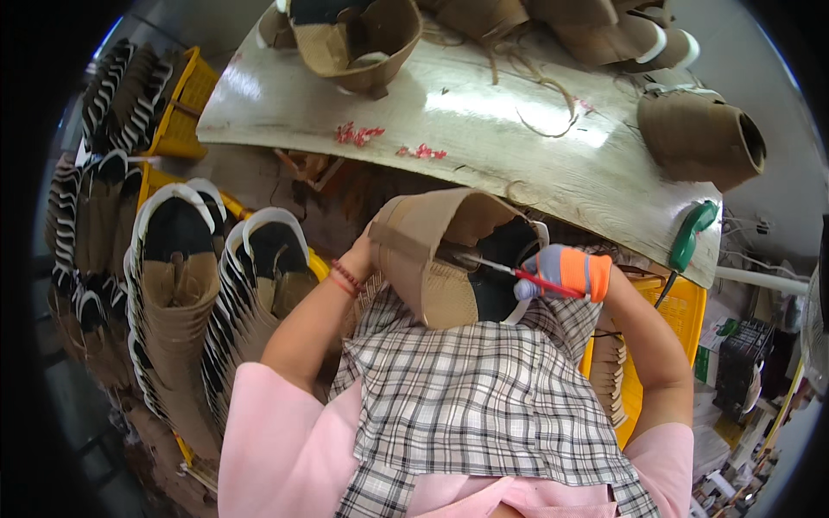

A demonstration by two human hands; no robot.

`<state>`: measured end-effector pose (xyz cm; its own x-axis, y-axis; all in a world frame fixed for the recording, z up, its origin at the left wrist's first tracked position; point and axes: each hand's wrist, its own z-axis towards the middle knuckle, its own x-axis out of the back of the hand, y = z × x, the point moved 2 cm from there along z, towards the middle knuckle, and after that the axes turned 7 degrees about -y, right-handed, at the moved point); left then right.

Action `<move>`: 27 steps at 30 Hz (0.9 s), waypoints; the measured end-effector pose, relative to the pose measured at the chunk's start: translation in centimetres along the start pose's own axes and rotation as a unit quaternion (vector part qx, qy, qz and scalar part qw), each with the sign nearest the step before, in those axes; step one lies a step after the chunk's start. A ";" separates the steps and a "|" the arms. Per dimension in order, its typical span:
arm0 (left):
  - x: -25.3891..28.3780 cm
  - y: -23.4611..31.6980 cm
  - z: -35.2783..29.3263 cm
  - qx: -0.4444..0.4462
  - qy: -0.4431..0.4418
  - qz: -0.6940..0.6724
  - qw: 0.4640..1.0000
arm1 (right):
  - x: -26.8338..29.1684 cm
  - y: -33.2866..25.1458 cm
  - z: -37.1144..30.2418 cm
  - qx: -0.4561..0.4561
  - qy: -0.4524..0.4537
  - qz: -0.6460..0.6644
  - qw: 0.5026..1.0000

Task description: The person repeatedly picks up brown shoe uppers from a table, uses scissors to trim excess material from the edges, and places the finished pieces back on the table. The process is repeated for multiple items in a consistent sequence.

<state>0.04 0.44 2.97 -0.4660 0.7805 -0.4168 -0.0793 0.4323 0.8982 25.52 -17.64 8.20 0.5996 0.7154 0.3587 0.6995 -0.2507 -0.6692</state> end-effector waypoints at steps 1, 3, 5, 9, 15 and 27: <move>-0.4 2.8 0.4 0.042 -0.021 0.085 0.995 | -0.8 0.2 -1.1 0.016 0.019 -0.019 1.000; -2.8 8.7 0.0 0.029 -0.087 0.163 0.982 | -2.9 0.4 -2.3 0.152 0.039 -0.008 0.988; -5.0 15.7 -1.0 -0.172 -0.103 0.514 0.834 | -4.8 1.8 -3.4 0.150 0.069 0.092 0.982; -11.2 21.5 1.4 -0.393 -0.201 0.757 0.482 | -8.0 4.3 -3.5 0.185 0.133 0.283 0.932; -17.3 27.4 11.0 -0.520 -0.222 0.786 0.251 | -9.9 5.5 -2.9 0.193 0.236 0.390 0.869; -39.2 26.3 28.9 -0.619 -0.268 0.707 0.215 | -10.7 6.1 -2.2 0.294 0.213 0.506 0.783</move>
<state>41.66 -5.73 38.91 -0.6533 -0.1792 0.7356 -0.5203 -0.5996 -0.6081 24.19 -28.28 1.71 0.8936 0.0315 -0.4477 -0.4416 -0.1159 -0.8897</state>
